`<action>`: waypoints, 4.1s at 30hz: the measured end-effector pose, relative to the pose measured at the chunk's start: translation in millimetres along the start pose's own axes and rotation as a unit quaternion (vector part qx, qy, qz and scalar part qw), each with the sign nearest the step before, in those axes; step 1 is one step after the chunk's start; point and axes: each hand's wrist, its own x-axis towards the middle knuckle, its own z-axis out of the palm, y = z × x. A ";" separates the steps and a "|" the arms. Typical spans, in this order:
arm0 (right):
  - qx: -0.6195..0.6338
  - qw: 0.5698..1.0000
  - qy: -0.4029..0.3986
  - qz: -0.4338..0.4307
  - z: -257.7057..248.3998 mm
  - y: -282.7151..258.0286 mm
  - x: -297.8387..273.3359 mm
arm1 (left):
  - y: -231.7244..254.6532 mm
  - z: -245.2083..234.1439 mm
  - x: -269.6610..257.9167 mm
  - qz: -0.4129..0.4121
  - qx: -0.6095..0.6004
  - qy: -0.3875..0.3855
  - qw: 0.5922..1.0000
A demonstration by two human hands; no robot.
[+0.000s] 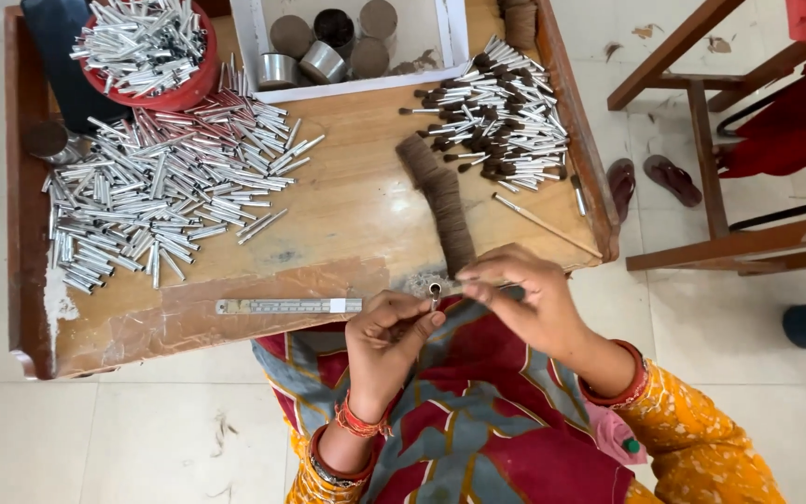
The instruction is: Assembling makeup brushes by inserting bristles into metal ferrules and aligning them using a small stick.
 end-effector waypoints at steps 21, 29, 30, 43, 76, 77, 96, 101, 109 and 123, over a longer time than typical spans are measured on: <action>0.082 0.989 -0.058 0.106 23.5 -19.9 -4.0 | 6.9 6.4 -6.6 0.007 0.056 -0.057 0.997; 0.096 0.988 -0.080 0.088 23.2 -25.6 -4.9 | 7.4 6.5 -14.7 -0.004 0.025 -0.037 0.999; 0.075 0.991 -0.085 0.072 23.9 -25.5 -6.4 | 6.1 5.3 -17.2 -0.006 0.019 -0.025 0.999; 0.084 0.979 -0.128 0.133 48.0 -16.1 -30.7 | 39.9 -62.1 -14.7 0.361 0.496 -0.096 0.784; -0.080 0.988 -0.074 -0.107 100.5 -7.2 -12.0 | 41.7 -101.0 -14.7 0.292 0.570 -0.053 0.766; -0.091 0.988 -0.060 -0.110 92.8 -13.5 -10.2 | 43.0 -97.8 -12.6 0.293 0.565 -0.044 0.770; -0.285 0.955 -0.048 -0.068 -1.2 32.9 -19.4 | 28.3 21.9 123.5 0.083 0.344 -0.267 0.896; -0.300 0.951 -0.057 -0.051 5.3 38.4 -19.6 | 10.3 26.1 126.3 0.092 0.389 -0.285 0.871; -0.332 0.940 -0.049 -0.066 2.8 36.0 -17.2 | 24.7 29.8 123.5 0.077 0.390 -0.259 0.881; -0.348 0.929 -0.036 -0.117 12.2 45.9 -19.9 | 7.5 36.6 129.5 0.032 0.476 -0.287 0.830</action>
